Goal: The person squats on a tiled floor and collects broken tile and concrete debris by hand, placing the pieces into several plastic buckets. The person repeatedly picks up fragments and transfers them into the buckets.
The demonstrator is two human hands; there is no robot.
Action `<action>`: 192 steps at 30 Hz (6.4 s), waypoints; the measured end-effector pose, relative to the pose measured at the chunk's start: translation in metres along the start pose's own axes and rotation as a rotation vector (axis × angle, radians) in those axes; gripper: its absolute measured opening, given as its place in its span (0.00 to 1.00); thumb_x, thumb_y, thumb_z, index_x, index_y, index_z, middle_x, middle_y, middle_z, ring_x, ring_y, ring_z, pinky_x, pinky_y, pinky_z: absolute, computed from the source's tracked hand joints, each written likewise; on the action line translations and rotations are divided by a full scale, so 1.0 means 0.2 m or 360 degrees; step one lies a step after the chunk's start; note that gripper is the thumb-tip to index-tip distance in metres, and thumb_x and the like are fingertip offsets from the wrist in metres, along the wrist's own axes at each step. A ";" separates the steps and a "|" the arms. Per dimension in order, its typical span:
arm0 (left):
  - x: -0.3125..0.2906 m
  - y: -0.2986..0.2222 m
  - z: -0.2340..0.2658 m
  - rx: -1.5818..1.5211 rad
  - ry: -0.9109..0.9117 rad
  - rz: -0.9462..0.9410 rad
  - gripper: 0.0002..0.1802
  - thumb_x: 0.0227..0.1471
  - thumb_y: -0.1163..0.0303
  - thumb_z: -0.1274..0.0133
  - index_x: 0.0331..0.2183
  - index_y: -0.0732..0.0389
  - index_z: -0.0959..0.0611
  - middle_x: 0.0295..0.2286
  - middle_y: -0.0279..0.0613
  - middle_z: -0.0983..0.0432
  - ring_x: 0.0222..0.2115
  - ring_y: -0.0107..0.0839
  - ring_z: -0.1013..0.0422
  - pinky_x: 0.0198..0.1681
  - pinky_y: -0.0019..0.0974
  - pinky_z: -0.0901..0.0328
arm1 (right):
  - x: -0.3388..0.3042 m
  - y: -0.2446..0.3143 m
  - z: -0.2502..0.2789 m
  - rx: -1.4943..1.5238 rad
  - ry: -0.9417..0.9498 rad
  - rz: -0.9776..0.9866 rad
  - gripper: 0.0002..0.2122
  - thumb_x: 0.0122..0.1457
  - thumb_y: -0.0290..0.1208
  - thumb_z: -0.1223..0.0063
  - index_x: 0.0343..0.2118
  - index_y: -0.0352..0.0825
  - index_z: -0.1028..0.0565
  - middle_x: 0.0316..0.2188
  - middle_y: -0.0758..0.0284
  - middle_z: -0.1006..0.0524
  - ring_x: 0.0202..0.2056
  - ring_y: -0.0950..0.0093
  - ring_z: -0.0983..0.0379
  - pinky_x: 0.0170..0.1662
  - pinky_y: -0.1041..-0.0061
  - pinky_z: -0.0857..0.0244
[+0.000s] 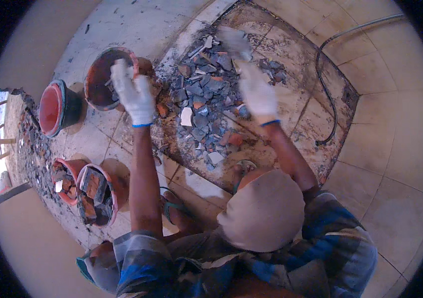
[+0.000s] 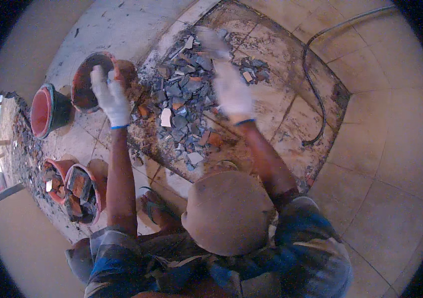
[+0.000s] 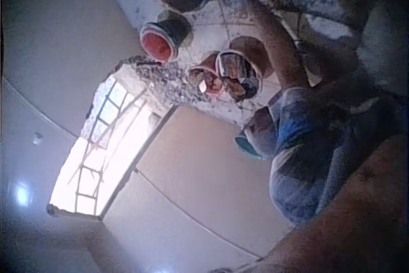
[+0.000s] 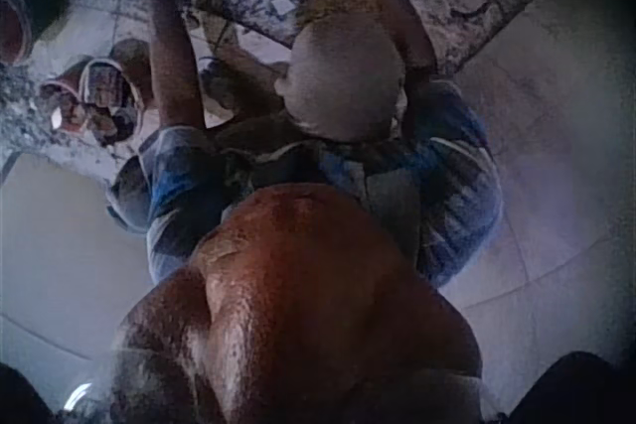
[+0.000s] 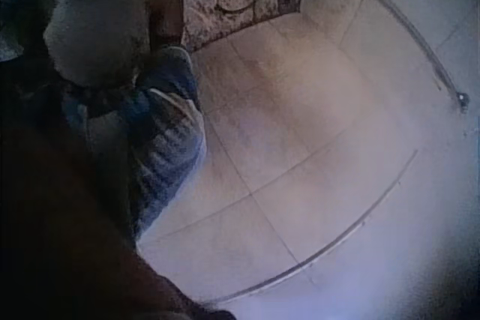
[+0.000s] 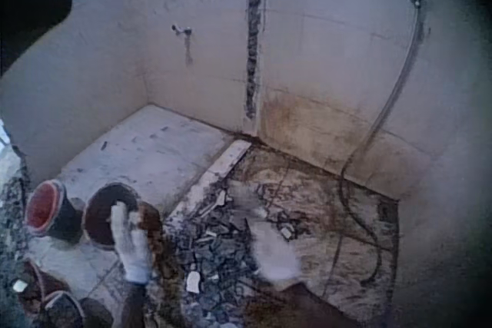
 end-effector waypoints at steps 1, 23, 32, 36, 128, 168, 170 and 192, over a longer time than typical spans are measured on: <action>-0.04 -0.04 -0.08 -0.0068 0.0161 -0.0002 0.34 0.63 0.69 0.46 0.67 0.70 0.27 0.67 0.65 0.32 0.71 0.59 0.40 0.76 0.54 0.49 | -0.03 -0.24 0.08 -0.0262 0.0058 -0.0202 0.25 0.75 0.47 0.55 0.70 0.42 0.30 0.68 0.53 0.27 0.67 0.49 0.30 0.68 0.55 0.34; -0.57 -0.17 -0.65 0.0246 0.0921 0.0160 0.47 0.61 0.40 0.43 0.68 0.67 0.26 0.62 0.66 0.26 0.64 0.60 0.32 0.72 0.60 0.46 | -0.56 -0.42 -0.10 0.0254 0.0333 -0.0784 0.28 0.74 0.52 0.48 0.68 0.38 0.27 0.56 0.46 0.18 0.56 0.47 0.20 0.59 0.56 0.28; -0.59 -0.21 -0.64 0.0282 0.1115 0.0167 0.48 0.57 0.37 0.40 0.67 0.61 0.23 0.60 0.56 0.23 0.61 0.58 0.29 0.70 0.60 0.44 | -0.57 -0.09 -0.32 0.0696 0.0618 -0.0639 0.29 0.74 0.52 0.48 0.66 0.32 0.26 0.53 0.45 0.17 0.54 0.49 0.19 0.58 0.61 0.28; -0.59 -0.26 -0.61 0.0335 0.0990 0.0073 0.44 0.57 0.38 0.40 0.68 0.50 0.23 0.57 0.55 0.21 0.60 0.57 0.28 0.72 0.65 0.48 | -0.57 -0.01 -0.41 0.0950 0.0611 -0.0798 0.29 0.74 0.52 0.48 0.63 0.29 0.25 0.50 0.45 0.17 0.51 0.48 0.19 0.55 0.58 0.28; 0.34 0.22 0.37 0.0480 -0.0139 0.0347 0.37 0.65 0.42 0.42 0.61 0.64 0.18 0.62 0.64 0.26 0.66 0.59 0.34 0.72 0.53 0.44 | 0.21 1.30 -0.37 0.0040 0.0533 0.0700 0.18 0.71 0.40 0.47 0.61 0.43 0.23 0.51 0.56 0.15 0.51 0.51 0.18 0.54 0.49 0.24; -0.84 -0.03 -0.42 0.0043 0.0549 0.0806 0.33 0.57 0.52 0.33 0.55 0.65 0.17 0.56 0.62 0.25 0.61 0.62 0.33 0.68 0.57 0.42 | -0.60 0.20 -0.37 0.0815 0.0556 -0.0428 0.28 0.72 0.47 0.44 0.66 0.30 0.26 0.55 0.43 0.19 0.56 0.44 0.21 0.58 0.55 0.27; -0.86 -0.06 -0.40 -0.0075 0.0502 0.0882 0.31 0.58 0.54 0.34 0.55 0.65 0.18 0.54 0.59 0.24 0.59 0.59 0.32 0.67 0.56 0.40 | -0.59 0.25 -0.32 0.0740 0.0519 -0.0285 0.27 0.73 0.46 0.44 0.65 0.29 0.25 0.53 0.43 0.18 0.54 0.44 0.20 0.57 0.55 0.27; 0.40 0.22 0.37 0.0027 -0.0270 0.0649 0.30 0.68 0.51 0.41 0.54 0.70 0.16 0.51 0.58 0.18 0.51 0.50 0.23 0.58 0.49 0.32 | 0.24 1.31 -0.27 0.0193 0.0169 0.0748 0.13 0.68 0.35 0.46 0.52 0.37 0.23 0.40 0.50 0.16 0.38 0.46 0.16 0.39 0.45 0.22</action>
Point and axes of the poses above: each hand's wrist, its own x-axis towards the middle knuckle, its own z-axis out of the back of the hand, y = z × x, the point moved 6 cm from there along x, towards the middle knuckle
